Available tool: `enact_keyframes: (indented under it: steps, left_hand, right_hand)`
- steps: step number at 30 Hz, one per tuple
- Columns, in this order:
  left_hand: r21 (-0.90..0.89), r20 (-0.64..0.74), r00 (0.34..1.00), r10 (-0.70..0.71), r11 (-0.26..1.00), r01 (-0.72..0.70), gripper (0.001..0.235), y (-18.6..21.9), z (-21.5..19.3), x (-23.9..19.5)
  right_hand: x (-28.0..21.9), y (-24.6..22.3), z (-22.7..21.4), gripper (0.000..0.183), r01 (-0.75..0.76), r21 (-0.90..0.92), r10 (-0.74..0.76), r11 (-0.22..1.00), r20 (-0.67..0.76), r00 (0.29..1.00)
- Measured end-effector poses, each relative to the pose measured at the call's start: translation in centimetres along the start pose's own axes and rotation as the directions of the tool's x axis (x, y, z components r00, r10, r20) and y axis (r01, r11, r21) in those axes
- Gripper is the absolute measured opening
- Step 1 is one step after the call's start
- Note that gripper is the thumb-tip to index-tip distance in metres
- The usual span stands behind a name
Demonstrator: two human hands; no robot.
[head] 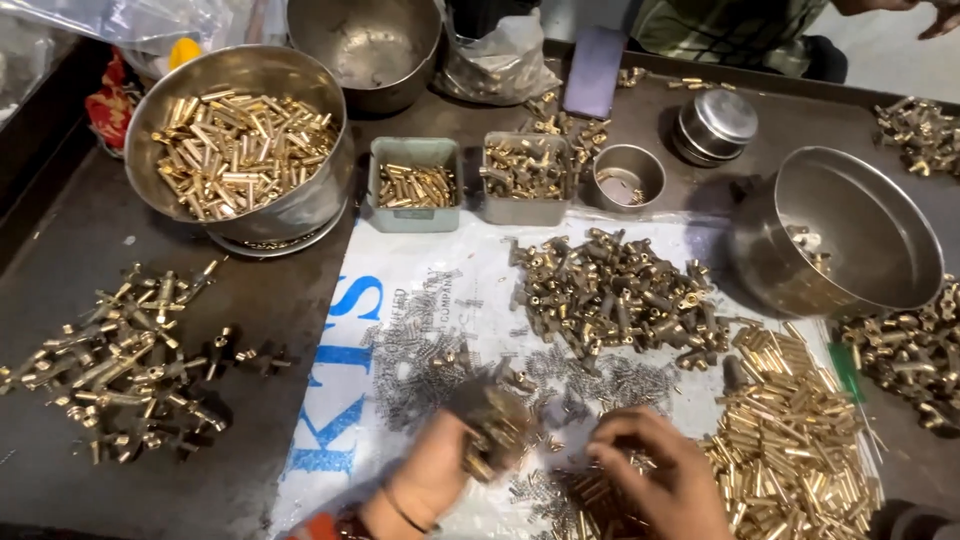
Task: Assembling small brass metal components manually at a workbench.
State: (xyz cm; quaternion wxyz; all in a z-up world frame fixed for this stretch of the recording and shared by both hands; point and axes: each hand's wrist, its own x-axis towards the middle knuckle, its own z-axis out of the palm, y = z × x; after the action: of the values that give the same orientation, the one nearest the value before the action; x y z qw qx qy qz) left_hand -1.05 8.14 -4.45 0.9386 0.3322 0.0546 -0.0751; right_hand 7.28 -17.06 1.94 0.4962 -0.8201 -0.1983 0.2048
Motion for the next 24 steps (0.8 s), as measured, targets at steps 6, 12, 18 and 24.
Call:
enact_keyframes:
  steps: [6, 12, 18, 24]
  left_hand:
    - [0.043, -0.53, 0.619, 0.58, 0.747, -0.664, 0.032, 15.7, -8.6, -7.9]
    - [0.792, -0.584, -0.012, 0.811, 0.567, -0.225, 0.036, 21.8, -11.2, -12.2]
    - [0.979, -0.018, 0.647, 0.762, -0.117, 0.165, 0.052, 14.3, 1.4, -2.8]
    - [0.852, -0.184, 0.936, 0.3, -0.426, 0.304, 0.021, 10.2, 2.8, 2.3]
  right_hand:
    - [-0.5, 3.2, -3.0, 0.016, -0.174, -0.019, 0.17, 0.985, -0.132, 0.977]
    - [-1.2, 6.3, -3.0, 0.018, -0.142, 0.111, 0.154, 0.984, -0.107, 0.982]
    - [-1.0, 3.5, -1.0, 0.019, -0.118, -0.051, 0.116, 0.992, -0.052, 0.992]
    - [2.1, -4.9, 0.3, 0.018, 0.218, -0.374, -0.194, 0.901, 0.101, 0.976]
